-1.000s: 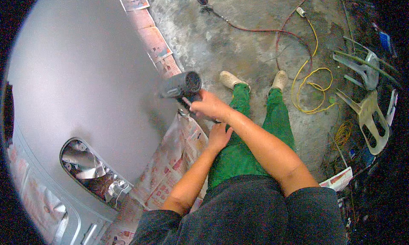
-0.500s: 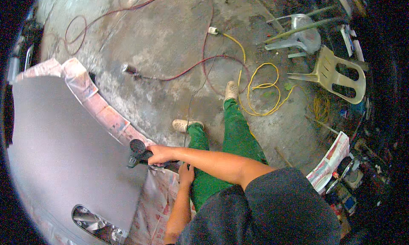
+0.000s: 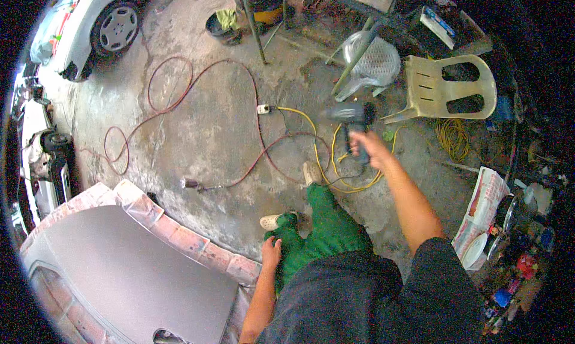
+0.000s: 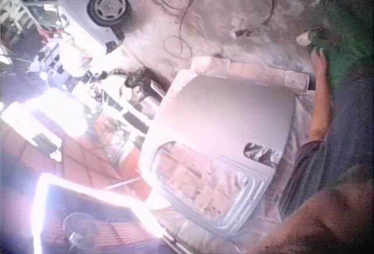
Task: The person uses a heat gun to dry a car door panel and then applies paint with a spray gun. They alternate between heating and spraying, adjusting the spray gun and moving around the part to cover different areas.
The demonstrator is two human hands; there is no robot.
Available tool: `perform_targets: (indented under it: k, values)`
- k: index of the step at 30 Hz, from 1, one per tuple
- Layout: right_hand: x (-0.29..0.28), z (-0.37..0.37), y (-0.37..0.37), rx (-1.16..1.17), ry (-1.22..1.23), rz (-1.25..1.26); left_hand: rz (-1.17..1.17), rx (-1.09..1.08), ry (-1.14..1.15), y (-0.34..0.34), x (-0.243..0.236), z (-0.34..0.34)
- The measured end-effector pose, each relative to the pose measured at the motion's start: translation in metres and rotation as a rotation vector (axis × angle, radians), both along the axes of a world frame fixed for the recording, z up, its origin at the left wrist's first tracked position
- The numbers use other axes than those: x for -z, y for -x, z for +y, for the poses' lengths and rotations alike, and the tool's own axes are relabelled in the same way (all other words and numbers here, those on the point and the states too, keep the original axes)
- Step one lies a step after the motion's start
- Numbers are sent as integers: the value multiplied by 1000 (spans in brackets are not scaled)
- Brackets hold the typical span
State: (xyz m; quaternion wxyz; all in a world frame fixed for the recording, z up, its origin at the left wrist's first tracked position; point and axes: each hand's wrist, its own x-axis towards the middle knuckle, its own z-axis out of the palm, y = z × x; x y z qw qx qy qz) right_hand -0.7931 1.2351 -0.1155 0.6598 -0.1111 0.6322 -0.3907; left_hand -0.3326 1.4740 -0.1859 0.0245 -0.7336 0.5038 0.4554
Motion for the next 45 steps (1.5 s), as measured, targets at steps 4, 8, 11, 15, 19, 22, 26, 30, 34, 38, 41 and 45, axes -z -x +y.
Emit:
perform_targets:
  k: [4,8,11,15,19,22,26,30,34,38,41,45]
  values:
    - [-34,5,102,309,132,183,29,71,54,12,-12,-42]
    - [-62,7,156,489,199,268,16,172,10,-3,1,-71]
    - [-71,2,187,394,202,426,3,285,43,-22,14,-93]
    - [-31,-40,242,61,42,820,-102,382,-122,-32,16,-113]
    - [77,-101,268,-218,186,1262,-72,356,-150,-8,9,-123]
    - [159,-138,270,-338,9,1382,-173,273,-173,24,11,-123]
    - [250,-205,285,-419,-225,1404,-178,130,-220,66,26,-136]
    - [323,-235,291,-284,-120,1437,-210,56,-287,95,21,-153]
    - [368,-248,295,-305,12,1612,-198,-48,-369,111,10,-173]
    - [392,-249,287,-290,148,1656,-171,102,-359,114,10,-182]
    - [388,-251,281,-286,-20,1547,20,111,-101,124,23,-189]
    - [340,-241,264,-426,-43,1693,329,202,-432,149,19,-201]
